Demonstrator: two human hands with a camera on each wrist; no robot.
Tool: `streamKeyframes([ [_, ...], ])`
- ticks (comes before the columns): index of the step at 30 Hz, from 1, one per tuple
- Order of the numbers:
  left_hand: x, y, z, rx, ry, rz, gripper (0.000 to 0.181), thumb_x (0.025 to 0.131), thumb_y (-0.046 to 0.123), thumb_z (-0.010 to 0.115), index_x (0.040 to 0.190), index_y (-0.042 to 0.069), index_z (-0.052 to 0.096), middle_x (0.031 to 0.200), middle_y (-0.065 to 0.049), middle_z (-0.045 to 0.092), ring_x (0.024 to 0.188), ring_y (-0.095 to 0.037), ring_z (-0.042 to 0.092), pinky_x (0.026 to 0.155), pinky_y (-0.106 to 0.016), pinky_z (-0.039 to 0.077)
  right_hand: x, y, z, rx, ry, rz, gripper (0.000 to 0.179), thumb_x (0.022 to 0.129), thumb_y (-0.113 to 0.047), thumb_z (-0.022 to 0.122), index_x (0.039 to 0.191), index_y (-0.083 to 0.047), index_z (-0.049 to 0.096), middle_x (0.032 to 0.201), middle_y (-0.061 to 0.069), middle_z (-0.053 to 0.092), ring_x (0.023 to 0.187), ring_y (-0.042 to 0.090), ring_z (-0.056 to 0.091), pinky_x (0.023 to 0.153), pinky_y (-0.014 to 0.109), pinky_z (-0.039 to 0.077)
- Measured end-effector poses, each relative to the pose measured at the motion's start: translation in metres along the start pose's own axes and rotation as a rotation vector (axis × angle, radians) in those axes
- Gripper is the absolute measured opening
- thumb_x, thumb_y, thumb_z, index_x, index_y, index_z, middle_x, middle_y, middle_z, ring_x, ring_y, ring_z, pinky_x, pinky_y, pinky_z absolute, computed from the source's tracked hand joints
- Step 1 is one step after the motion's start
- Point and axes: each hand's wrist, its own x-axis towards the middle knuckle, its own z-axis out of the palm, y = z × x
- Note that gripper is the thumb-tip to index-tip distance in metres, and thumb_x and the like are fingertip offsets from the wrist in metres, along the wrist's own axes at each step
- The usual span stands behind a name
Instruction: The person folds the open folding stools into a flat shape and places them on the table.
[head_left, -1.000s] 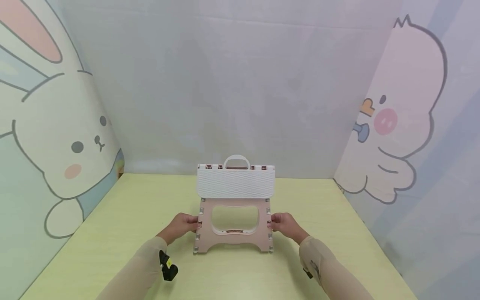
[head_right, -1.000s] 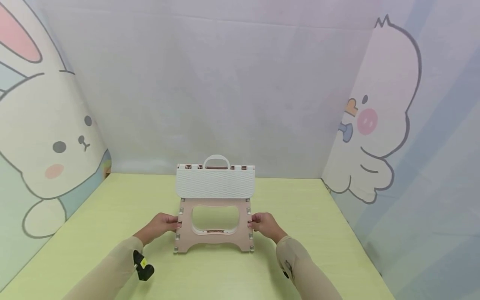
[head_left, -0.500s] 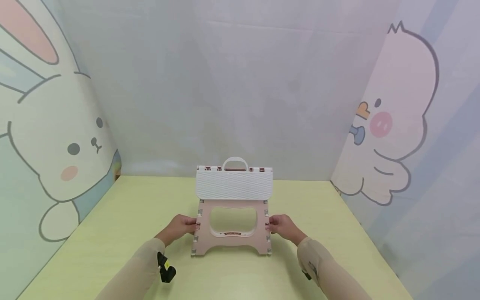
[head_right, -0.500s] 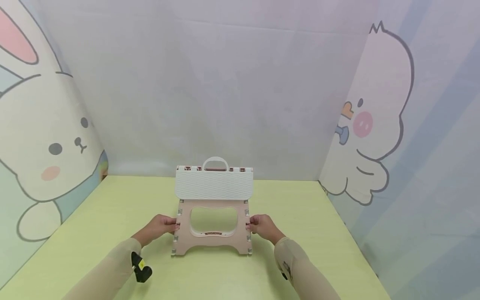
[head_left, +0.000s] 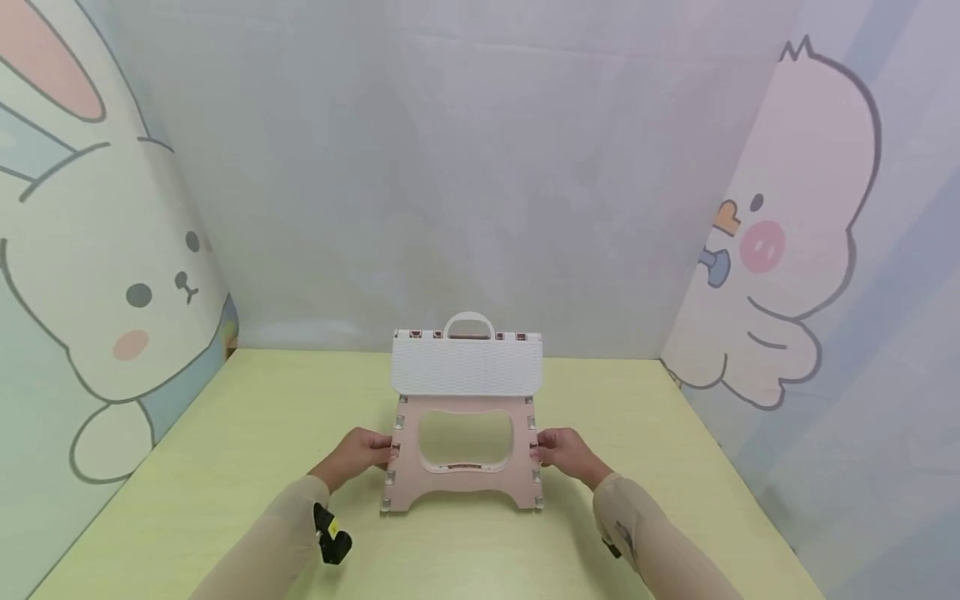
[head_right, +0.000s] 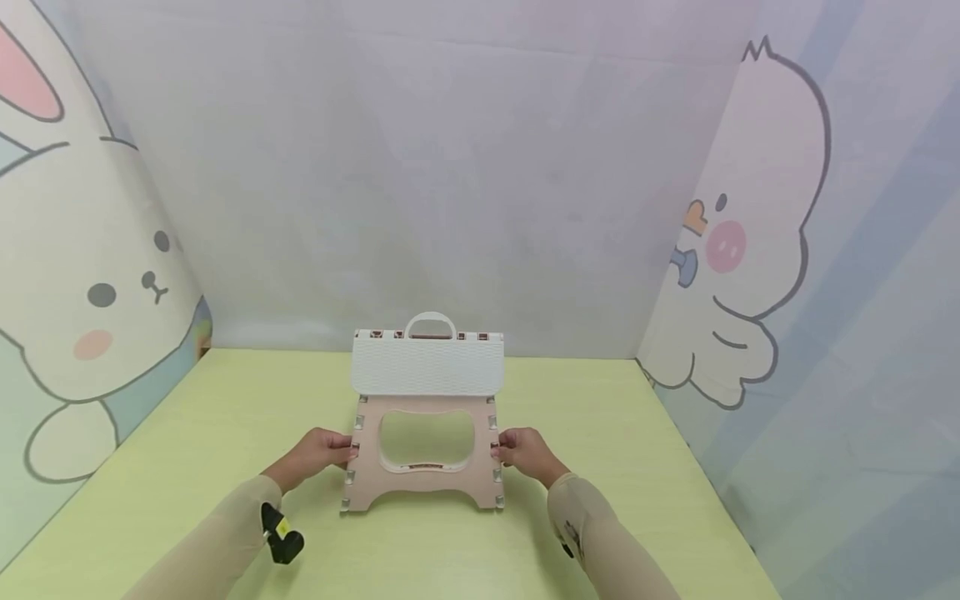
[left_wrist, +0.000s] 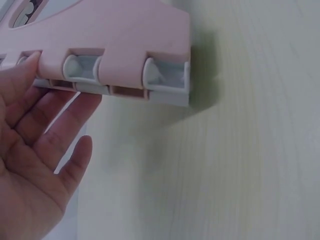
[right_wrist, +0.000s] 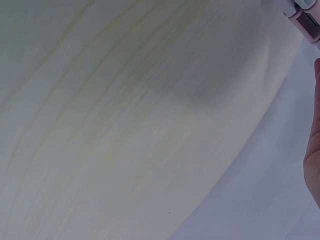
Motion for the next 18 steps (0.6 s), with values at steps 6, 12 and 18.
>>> streamKeyframes([
  [6,-0.0006,0.0011,0.0000,-0.005,0.000,0.005,0.030,0.090,0.009,0.064,0.113,-0.010,0.064,0.096,-0.019,0.071,0.077,-0.026,0.069,0.083,-0.048,0.050,-0.0003,-0.0040,-0.0012,0.007,0.000,0.008,0.020,0.089,0.000,0.063,0.099,0.017,0.063,0.088,0.020,0.069,0.078,0.027,0.067,0.069,0.038,0.056],
  [12,-0.0017,0.0021,-0.0002,-0.014,0.005,0.014,0.029,0.090,0.007,0.063,0.113,-0.012,0.063,0.096,-0.021,0.070,0.077,-0.027,0.069,0.083,-0.048,0.051,-0.0007,-0.0030,-0.0001,0.013,0.006,0.003,0.019,0.088,0.001,0.063,0.097,0.017,0.063,0.088,0.021,0.069,0.078,0.028,0.067,0.068,0.037,0.056],
  [18,-0.0013,0.0004,-0.0001,-0.004,-0.001,0.014,0.030,0.091,0.009,0.063,0.113,-0.011,0.064,0.096,-0.020,0.070,0.077,-0.027,0.069,0.083,-0.049,0.051,-0.0006,0.0001,0.0006,0.010,0.002,-0.016,0.017,0.088,0.002,0.063,0.095,0.017,0.063,0.087,0.022,0.069,0.077,0.028,0.068,0.067,0.036,0.056],
])
